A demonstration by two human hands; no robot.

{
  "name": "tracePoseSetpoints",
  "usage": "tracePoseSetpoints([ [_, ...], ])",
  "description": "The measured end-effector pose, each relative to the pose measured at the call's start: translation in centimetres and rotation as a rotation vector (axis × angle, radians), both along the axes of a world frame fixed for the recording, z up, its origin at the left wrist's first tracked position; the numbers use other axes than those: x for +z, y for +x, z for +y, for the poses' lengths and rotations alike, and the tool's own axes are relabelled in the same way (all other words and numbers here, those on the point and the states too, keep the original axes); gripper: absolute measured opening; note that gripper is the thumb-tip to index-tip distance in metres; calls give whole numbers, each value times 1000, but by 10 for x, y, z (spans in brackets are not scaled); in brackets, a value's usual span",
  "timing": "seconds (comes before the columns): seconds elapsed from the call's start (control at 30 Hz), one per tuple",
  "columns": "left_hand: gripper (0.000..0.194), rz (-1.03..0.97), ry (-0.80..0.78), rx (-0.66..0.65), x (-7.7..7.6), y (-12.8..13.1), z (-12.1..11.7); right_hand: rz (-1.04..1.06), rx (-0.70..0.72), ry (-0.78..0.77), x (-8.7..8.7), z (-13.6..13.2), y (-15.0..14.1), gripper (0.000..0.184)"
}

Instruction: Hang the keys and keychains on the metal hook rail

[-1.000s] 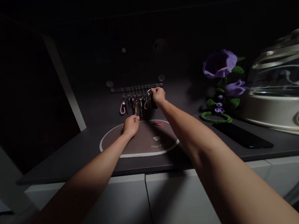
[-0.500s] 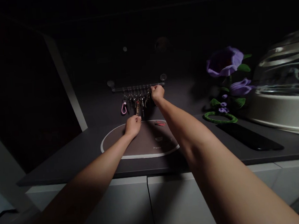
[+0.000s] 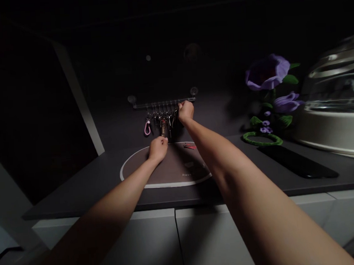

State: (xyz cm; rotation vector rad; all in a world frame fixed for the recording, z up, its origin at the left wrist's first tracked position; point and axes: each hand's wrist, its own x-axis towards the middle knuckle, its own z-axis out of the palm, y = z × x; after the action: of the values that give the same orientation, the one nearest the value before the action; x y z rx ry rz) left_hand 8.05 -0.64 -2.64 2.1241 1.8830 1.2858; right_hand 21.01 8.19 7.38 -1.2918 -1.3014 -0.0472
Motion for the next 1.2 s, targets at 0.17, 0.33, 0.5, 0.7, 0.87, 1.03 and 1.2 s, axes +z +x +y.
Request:
tracePoseSetpoints([
  [0.17,30,-5,9,-9,-1,0,2,3,-6,29,-3,-7,-3,21],
  [0.33,30,-14,7,-6,-1,0,1,56,-18,17,-6,-6,-6,21],
  [0.5,29,-17,-13,-6,0,0,-1,126,-22,41,-10,-2,-8,20],
  [0.7,30,-6,-9,0,1,0,-1,166,-4,35,-18,1,-8,16],
  [0.87,29,-4,-6,0,1,0,0,151,25,37,-21,5,-5,16],
  [1.03,28,2,-3,0,0,-1,1,166,64,25,-23,10,-3,18],
  [1.2,29,-1,5,-13,-2,-1,3,154,98,6,-24,10,1,20],
])
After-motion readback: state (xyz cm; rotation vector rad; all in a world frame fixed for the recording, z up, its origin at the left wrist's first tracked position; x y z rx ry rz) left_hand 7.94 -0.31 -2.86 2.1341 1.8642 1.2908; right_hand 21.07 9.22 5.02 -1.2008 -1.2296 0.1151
